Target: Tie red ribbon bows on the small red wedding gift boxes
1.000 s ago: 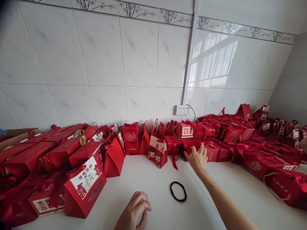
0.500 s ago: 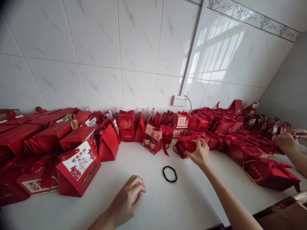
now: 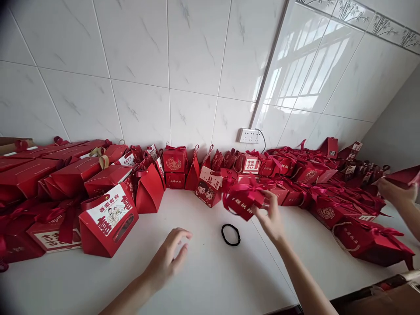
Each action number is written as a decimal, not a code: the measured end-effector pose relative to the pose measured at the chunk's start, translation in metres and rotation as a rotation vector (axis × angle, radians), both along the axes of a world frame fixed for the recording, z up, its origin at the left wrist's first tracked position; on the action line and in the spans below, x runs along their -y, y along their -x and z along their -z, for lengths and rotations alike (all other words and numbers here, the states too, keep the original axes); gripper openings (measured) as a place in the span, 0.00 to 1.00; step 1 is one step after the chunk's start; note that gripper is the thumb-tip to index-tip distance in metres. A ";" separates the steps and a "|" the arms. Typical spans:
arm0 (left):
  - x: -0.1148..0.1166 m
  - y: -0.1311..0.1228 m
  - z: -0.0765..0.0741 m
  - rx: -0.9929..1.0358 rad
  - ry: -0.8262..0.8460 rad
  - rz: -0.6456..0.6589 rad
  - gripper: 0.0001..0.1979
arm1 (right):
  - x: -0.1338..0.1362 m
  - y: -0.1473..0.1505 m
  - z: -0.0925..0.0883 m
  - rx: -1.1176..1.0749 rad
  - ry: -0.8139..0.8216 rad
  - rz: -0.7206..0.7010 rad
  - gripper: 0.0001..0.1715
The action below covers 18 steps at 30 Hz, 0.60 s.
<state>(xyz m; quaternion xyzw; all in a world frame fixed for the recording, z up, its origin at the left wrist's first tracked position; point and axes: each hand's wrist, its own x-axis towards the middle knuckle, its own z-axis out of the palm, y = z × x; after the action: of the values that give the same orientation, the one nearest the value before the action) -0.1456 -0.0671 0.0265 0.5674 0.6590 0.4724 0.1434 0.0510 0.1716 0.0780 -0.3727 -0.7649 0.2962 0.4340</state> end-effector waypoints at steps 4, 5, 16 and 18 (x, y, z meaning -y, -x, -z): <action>-0.004 0.012 -0.002 0.359 -0.021 -0.190 0.19 | 0.050 0.025 -0.009 0.156 0.013 -0.712 0.32; -0.004 0.016 -0.003 0.420 -0.066 -0.234 0.21 | 0.059 0.031 -0.009 0.242 0.008 -0.800 0.35; 0.003 0.027 -0.014 0.466 -0.121 -0.301 0.18 | 0.057 0.031 0.021 0.780 -0.185 -0.437 0.10; 0.006 0.026 -0.014 0.519 -0.120 -0.267 0.21 | 0.049 0.035 0.023 0.756 -0.180 -0.405 0.11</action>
<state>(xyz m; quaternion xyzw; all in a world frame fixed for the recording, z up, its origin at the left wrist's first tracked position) -0.1717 -0.0736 0.0405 0.3434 0.6402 0.6543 0.2099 0.0162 0.1224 0.0552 -0.2580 -0.9504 0.1504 0.0873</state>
